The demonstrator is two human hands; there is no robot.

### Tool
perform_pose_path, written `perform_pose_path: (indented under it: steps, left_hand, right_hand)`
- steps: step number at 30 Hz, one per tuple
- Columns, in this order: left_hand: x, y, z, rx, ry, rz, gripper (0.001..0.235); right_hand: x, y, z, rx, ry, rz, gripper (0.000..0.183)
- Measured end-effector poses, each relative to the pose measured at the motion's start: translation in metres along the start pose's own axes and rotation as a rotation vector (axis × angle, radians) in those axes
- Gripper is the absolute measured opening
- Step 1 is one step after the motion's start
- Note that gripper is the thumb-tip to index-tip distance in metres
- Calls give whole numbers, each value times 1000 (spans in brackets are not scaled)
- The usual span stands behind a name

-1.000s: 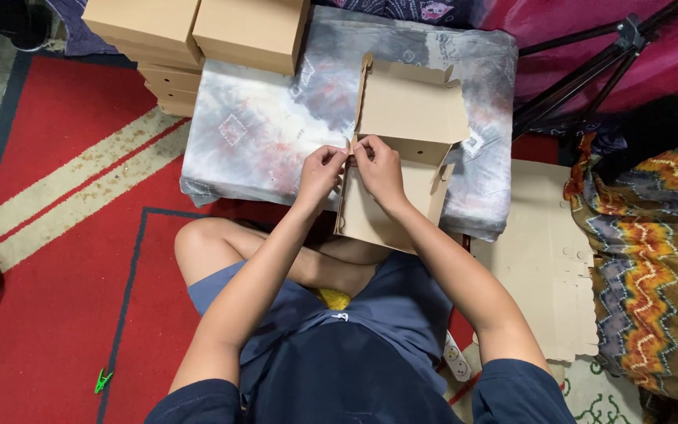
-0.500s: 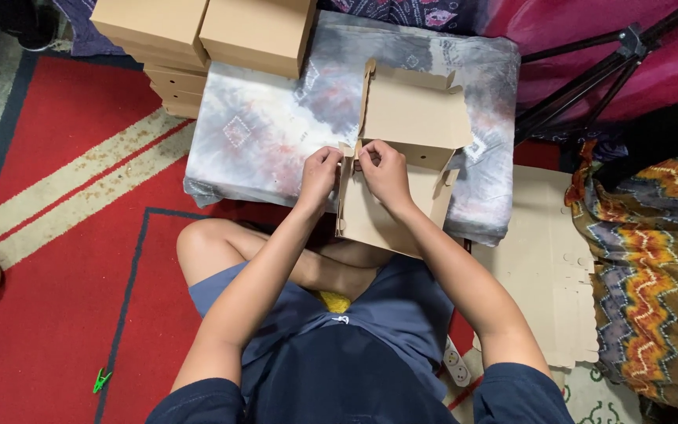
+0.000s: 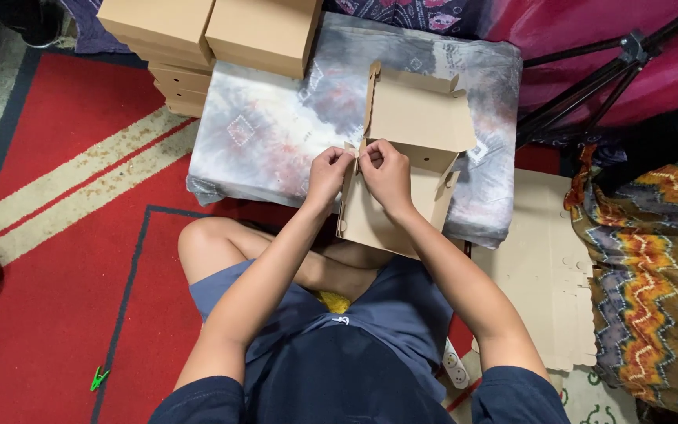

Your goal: The person assembles flat cardboard boxes by folding and interlocking the flaps. They complete one box and place it on a stack, then wipe the work surface and begin folding another flat piece.

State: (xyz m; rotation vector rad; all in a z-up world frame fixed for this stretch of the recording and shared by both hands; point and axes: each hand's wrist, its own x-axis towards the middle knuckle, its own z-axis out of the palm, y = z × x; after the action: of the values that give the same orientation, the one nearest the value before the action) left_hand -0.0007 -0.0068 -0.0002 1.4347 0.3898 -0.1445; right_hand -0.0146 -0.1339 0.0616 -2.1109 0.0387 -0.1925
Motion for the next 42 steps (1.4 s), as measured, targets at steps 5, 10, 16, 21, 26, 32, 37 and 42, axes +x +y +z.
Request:
perform_pose_path:
  steps: [5,10,16,21,26,32,37,42]
  left_hand:
    - [7,-10,1,5,23,16,16]
    - [1,0,4,1,17,13,14]
    - [3,-5,5,-41,1,9,12]
    - [10,-12,7,-53,15,6,13]
    - [14,-13,5,-38,-3,11,14]
    - [9,-4,6,-30,-5,9,13]
    - [15,-10,5,-7,-33,24,15]
    - [23,-23,7,48,-31,67,17]
  right_hand:
    - [-5,-5,-1,-40,16,3,6]
    - [-5,3,2,-1,18,-44,11]
    - [-12,-8,2,-14,32,-117,13]
    - [-17,-11,3,-21,55,-202,16]
    - [-16,-3,4,-37,70,-245,15]
    - [-20,-2,4,-77,86,-288,16]
    - [-18,8,3,45,62,-240,14]
    - [-15,11,6,227,50,-138,11]
